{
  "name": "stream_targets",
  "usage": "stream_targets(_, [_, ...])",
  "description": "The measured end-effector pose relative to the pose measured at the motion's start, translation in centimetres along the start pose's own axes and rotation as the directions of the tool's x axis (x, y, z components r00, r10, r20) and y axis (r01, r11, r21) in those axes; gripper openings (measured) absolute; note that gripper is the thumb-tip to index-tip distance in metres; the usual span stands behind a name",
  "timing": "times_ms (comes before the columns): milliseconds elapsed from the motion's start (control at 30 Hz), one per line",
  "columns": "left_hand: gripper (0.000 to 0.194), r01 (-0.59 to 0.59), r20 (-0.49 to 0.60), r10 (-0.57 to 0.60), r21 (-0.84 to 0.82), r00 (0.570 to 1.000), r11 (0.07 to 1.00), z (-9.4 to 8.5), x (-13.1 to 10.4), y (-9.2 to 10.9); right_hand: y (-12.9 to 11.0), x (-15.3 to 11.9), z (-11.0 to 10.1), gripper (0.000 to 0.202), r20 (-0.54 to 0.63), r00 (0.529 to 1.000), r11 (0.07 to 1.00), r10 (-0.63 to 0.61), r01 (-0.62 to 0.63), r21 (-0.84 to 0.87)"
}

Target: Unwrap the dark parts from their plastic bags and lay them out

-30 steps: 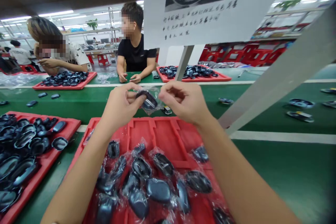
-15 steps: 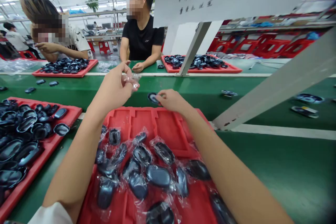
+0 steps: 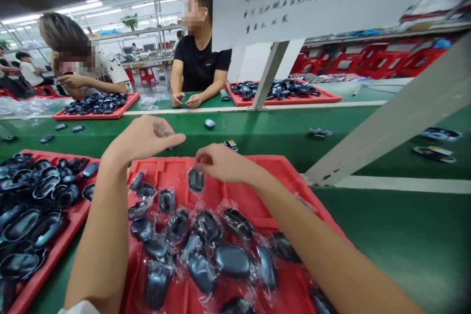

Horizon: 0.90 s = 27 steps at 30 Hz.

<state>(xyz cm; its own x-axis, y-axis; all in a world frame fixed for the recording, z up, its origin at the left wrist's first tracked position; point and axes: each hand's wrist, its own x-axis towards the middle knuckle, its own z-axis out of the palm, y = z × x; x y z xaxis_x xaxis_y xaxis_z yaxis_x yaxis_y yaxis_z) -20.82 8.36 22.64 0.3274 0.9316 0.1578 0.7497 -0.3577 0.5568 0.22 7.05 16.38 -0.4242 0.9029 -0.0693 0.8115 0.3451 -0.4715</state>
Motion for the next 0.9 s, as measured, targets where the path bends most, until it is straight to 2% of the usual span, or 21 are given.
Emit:
stream_targets(67, [0.037, -0.037, 0.161, 0.045, -0.051, 0.986, 0.998, 0.4, 0.3, -0.1, 0.3, -0.3, -1.2, 0.017, -0.174, 0.979, 0.972, -0.104, 0.137, 0.193])
stream_targets(133, [0.033, -0.124, 0.278, 0.166, -0.163, 0.946, 0.979, 1.1, 0.6, 0.2, 0.5, -0.6, -1.9, 0.017, -0.347, 0.921, 0.885, -0.18, 0.305, 0.351])
stream_targets(200, [0.025, -0.195, 0.248, 0.266, -0.277, 0.932, 0.941, 1.8, 0.8, 0.7, 0.6, -1.0, -2.2, 0.019, -0.499, 0.848, 0.83, -0.177, 0.402, 0.387])
stream_targets(267, [0.021, -0.203, 0.136, 0.266, -0.357, 0.954, 0.912, 2.5, 1.0, 1.1, 0.6, -1.1, -2.1, 0.02, -0.584, 0.794, 0.858, -0.167, 0.408, 0.31])
stream_targets(333, [0.022, -0.166, 0.071, 0.216, -0.424, 0.974, 0.89, 3.0, 1.1, 1.4, 0.7, -1.1, -2.0, 0.03, -0.595, 0.771, 0.906, -0.226, 0.391, 0.163])
stream_targets(433, [0.022, -0.145, 0.039, 0.188, -0.496, 0.981, 0.856, 3.4, 1.2, 1.7, 1.0, -1.2, -2.3, 0.041, -0.588, 0.734, 0.895, -0.341, 0.445, 0.035])
stream_targets(533, [0.019, -0.221, -0.036, 0.244, -0.567, 0.969, 0.793, 3.8, 1.0, 2.0, 1.6, -1.5, -3.0, 0.05, -0.588, 0.727, 0.837, -0.356, 0.527, 0.145])
stream_targets(633, [0.02, -0.285, -0.075, 0.314, -0.65, 0.946, 0.704, 4.1, 0.7, 2.8, 2.6, -1.6, -3.5, 0.061, -0.559, 0.77, 0.749, -0.309, 0.559, 0.355])
stream_targets(700, [0.023, -0.259, -0.063, 0.305, -0.705, 0.95, 0.661, 4.5, 0.6, 3.2, 3.1, -1.5, -3.7, 0.065, -0.529, 0.811, 0.711, -0.248, 0.524, 0.469])
stream_targets(733, [0.023, -0.23, -0.055, 0.279, -0.724, 0.959, 0.65, 4.7, 0.7, 3.3, 3.2, -1.5, -3.8, 0.066, -0.531, 0.822, 0.723, -0.204, 0.493, 0.485])
stream_targets(767, [0.022, -0.202, -0.057, 0.238, -0.735, 0.97, 0.648, 4.9, 0.8, 3.4, 3.2, -1.5, -4.0, 0.065, -0.567, 0.81, 0.759, -0.15, 0.462, 0.459])
stream_targets(833, [0.02, -0.182, -0.118, 0.14, -0.722, 0.983, 0.667, 5.1, 1.1, 3.3, 2.9, -1.8, -4.4, 0.058, -0.681, 0.725, 0.862, -0.104, 0.407, 0.301])
stream_targets(900, [0.023, -0.217, -0.214, 0.095, -0.676, 0.972, 0.704, 5.2, 1.2, 3.1, 2.3, -2.2, -4.6, 0.049, -0.744, 0.639, 0.927, -0.195, 0.367, 0.072])
